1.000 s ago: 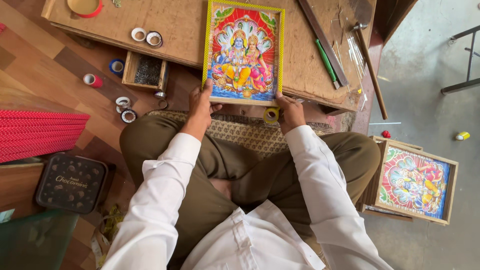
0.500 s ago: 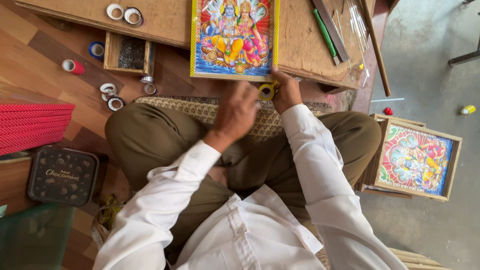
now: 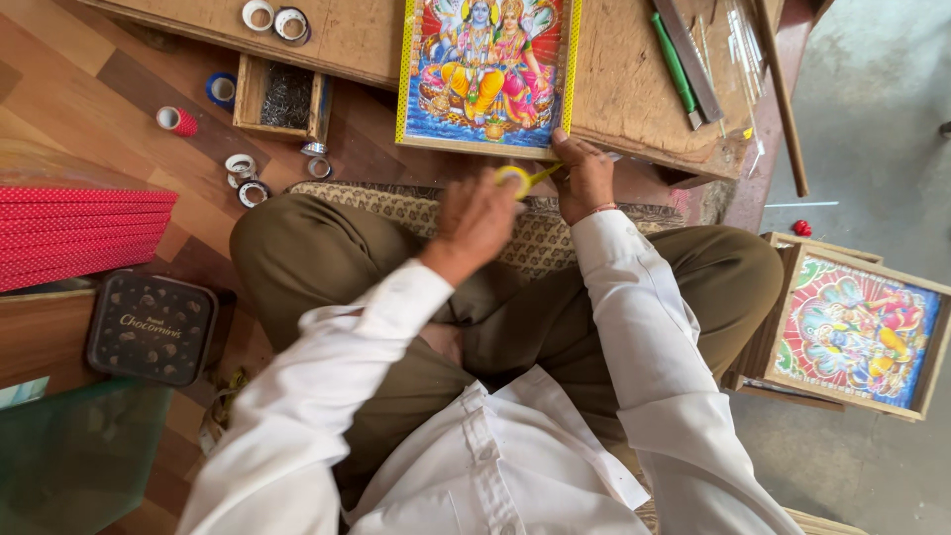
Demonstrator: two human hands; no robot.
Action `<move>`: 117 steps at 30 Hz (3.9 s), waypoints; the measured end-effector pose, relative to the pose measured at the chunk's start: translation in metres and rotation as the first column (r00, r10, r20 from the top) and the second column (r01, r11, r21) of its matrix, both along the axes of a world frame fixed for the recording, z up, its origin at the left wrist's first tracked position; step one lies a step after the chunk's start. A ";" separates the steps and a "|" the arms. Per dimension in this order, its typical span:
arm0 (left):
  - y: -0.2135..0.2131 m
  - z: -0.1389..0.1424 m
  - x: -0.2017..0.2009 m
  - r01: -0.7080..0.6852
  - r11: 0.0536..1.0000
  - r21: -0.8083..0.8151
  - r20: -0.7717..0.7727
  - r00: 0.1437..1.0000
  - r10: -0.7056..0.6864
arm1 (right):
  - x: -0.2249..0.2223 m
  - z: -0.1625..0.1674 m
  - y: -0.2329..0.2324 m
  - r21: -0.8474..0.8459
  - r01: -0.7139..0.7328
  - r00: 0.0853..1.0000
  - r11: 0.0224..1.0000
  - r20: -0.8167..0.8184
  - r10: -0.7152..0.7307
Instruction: The person sits on the floor and applies yellow and purple decorative tape to the edges of a framed picture. They use a utility knife to cut the tape and smooth it down along the frame's perimeter.
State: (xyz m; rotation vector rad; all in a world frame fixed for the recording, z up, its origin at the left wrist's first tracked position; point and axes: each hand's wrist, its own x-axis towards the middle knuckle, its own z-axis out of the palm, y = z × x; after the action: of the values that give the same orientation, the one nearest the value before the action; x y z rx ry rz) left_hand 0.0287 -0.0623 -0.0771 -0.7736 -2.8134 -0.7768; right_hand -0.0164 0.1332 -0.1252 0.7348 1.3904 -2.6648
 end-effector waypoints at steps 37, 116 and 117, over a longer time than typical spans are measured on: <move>-0.149 -0.042 -0.083 -0.267 0.883 0.385 0.202 0.958 0.202 | 0.038 0.005 -0.004 0.726 0.268 0.919 0.633 -0.391 0.059; -0.103 -0.035 -0.067 -0.603 0.581 0.547 0.792 0.597 -0.126 | -0.058 0.075 0.201 0.948 -0.303 0.850 -0.100 0.222 -0.477; -0.102 -0.035 -0.066 -0.596 0.581 0.555 0.789 0.599 -0.138 | -0.057 0.076 0.202 0.947 -0.293 0.862 -0.129 0.203 -0.465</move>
State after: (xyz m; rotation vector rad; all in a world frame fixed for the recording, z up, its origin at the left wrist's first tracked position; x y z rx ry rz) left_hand -0.0374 -0.1646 -0.1125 0.2575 -2.4510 -2.5398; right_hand -0.0738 0.3350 -0.0490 1.3950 3.0279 -0.4396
